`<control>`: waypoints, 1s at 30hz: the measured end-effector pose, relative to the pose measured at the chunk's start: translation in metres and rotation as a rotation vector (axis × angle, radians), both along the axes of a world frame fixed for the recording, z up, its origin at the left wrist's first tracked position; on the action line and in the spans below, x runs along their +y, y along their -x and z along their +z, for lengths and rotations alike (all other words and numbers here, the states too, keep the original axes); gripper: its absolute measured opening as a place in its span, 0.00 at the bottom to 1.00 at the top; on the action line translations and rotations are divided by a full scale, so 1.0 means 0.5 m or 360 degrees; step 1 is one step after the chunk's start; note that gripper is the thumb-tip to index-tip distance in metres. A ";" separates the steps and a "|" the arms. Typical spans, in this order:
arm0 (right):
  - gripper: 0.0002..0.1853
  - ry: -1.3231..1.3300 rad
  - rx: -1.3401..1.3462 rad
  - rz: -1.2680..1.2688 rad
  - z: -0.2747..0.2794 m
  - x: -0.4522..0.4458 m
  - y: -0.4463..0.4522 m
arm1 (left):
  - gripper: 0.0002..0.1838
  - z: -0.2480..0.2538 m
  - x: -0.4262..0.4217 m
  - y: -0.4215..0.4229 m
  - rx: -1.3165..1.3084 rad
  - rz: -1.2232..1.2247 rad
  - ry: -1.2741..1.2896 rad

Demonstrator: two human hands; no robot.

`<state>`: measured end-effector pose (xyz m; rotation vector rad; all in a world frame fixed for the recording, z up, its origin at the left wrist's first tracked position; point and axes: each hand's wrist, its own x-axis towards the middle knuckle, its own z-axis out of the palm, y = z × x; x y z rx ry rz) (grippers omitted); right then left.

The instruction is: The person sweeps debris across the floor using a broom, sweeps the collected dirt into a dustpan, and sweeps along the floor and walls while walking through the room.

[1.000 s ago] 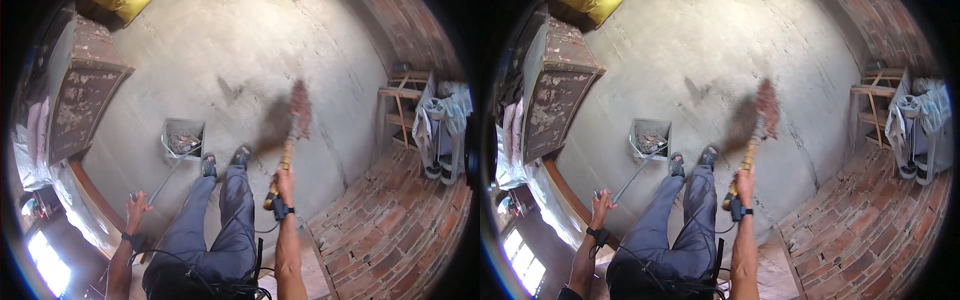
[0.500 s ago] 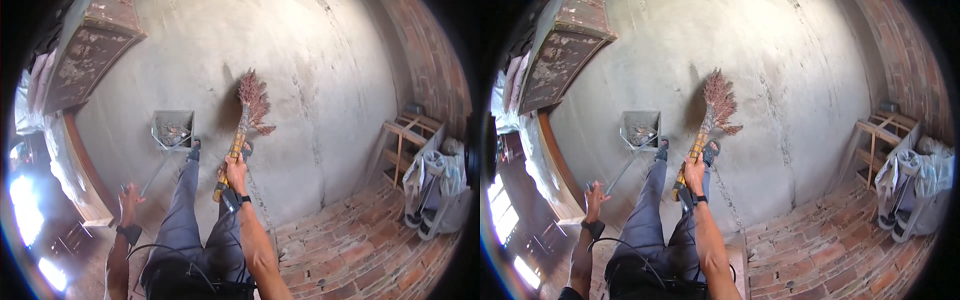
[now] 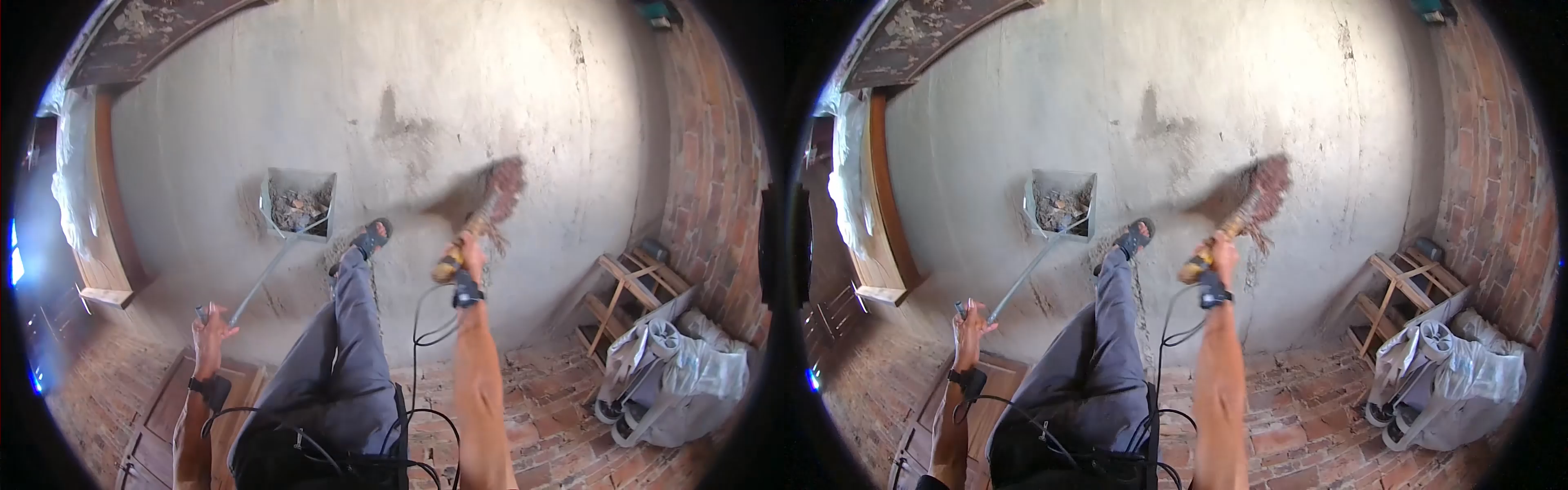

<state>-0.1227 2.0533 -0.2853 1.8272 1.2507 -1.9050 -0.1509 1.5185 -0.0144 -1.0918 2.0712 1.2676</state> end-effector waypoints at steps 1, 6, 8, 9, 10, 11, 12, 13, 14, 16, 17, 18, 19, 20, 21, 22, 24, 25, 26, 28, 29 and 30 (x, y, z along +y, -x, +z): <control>0.14 -0.0049 0.0039 0.0258 0.006 -0.044 0.022 | 0.23 -0.005 0.006 -0.003 0.0021 0.0006 -0.0040; 0.12 0.0010 0.0243 0.0262 0.067 -0.258 0.088 | 0.23 -0.044 0.006 -0.040 -0.0033 0.0017 0.0007; 0.14 0.0195 0.0272 0.0248 0.153 -0.263 0.121 | 0.23 -0.052 0.011 -0.050 -0.0028 0.0029 0.0075; 0.12 0.0272 0.0297 0.0262 0.185 -0.260 0.133 | 0.23 -0.052 0.021 -0.050 -0.0054 -0.0026 0.0091; 0.12 0.0272 0.0312 0.0292 0.205 -0.251 0.135 | 0.23 -0.052 0.029 -0.055 -0.0079 -0.0075 0.0110; 0.14 0.0246 0.0273 0.0311 0.224 -0.242 0.140 | 0.23 -0.051 0.035 -0.053 -0.0060 -0.0038 0.0116; 0.16 0.0228 0.0239 0.0343 0.236 -0.232 0.146 | 0.23 -0.051 0.046 -0.050 -0.0092 -0.0018 0.0118; 0.15 0.0181 0.0275 0.0375 0.224 -0.220 0.136 | 0.23 -0.055 0.046 -0.057 -0.0123 0.0008 0.0115; 0.15 0.0137 0.0310 0.0402 0.213 -0.197 0.133 | 0.23 -0.064 0.044 -0.065 -0.0073 0.0042 0.0094; 0.14 0.0071 0.0302 0.0512 0.228 -0.142 0.155 | 0.23 -0.081 0.043 -0.093 -0.0038 0.0095 0.0027; 0.14 0.0073 0.0330 0.0557 0.235 -0.115 0.179 | 0.23 -0.088 0.042 -0.098 -0.0023 0.0084 -0.0049; 0.13 0.0092 0.0330 0.0588 0.247 -0.082 0.203 | 0.21 -0.091 0.057 -0.104 0.0001 0.0156 -0.0055; 0.12 0.0115 0.0328 0.0615 0.253 -0.047 0.229 | 0.21 -0.091 0.072 -0.109 0.0017 0.0187 -0.0050; 0.12 0.0130 0.0351 0.0647 0.249 -0.016 0.262 | 0.20 -0.093 0.087 -0.108 0.0018 0.0216 -0.0067; 0.11 0.0060 0.0276 0.0773 0.242 0.019 0.302 | 0.20 -0.077 0.113 -0.097 0.0003 0.0253 -0.0061; 0.11 -0.0020 0.0229 0.0925 0.229 0.048 0.341 | 0.20 -0.071 0.140 -0.099 0.0148 0.0246 -0.0116; 0.07 0.0026 0.0377 0.1083 0.183 0.097 0.431 | 0.20 -0.055 0.182 -0.093 0.0092 0.0301 0.0029; 0.07 -0.0048 0.0335 0.1195 0.172 0.105 0.495 | 0.20 -0.042 0.199 -0.084 -0.0016 0.0292 0.0115; 0.08 -0.0094 0.0375 0.1379 0.148 0.122 0.559 | 0.19 -0.022 0.217 -0.070 -0.0043 0.0246 0.0167; 0.08 -0.0147 0.0387 0.1596 0.165 0.106 0.690 | 0.19 0.003 0.244 -0.088 -0.0065 0.0335 0.0217; 0.09 -0.0123 0.0447 0.1632 0.128 0.116 0.758 | 0.19 0.009 0.275 -0.075 -0.0082 0.0362 0.0232; 0.11 -0.0126 0.0422 0.1645 0.116 0.111 0.822 | 0.19 0.044 0.317 -0.033 -0.0150 0.0481 0.0268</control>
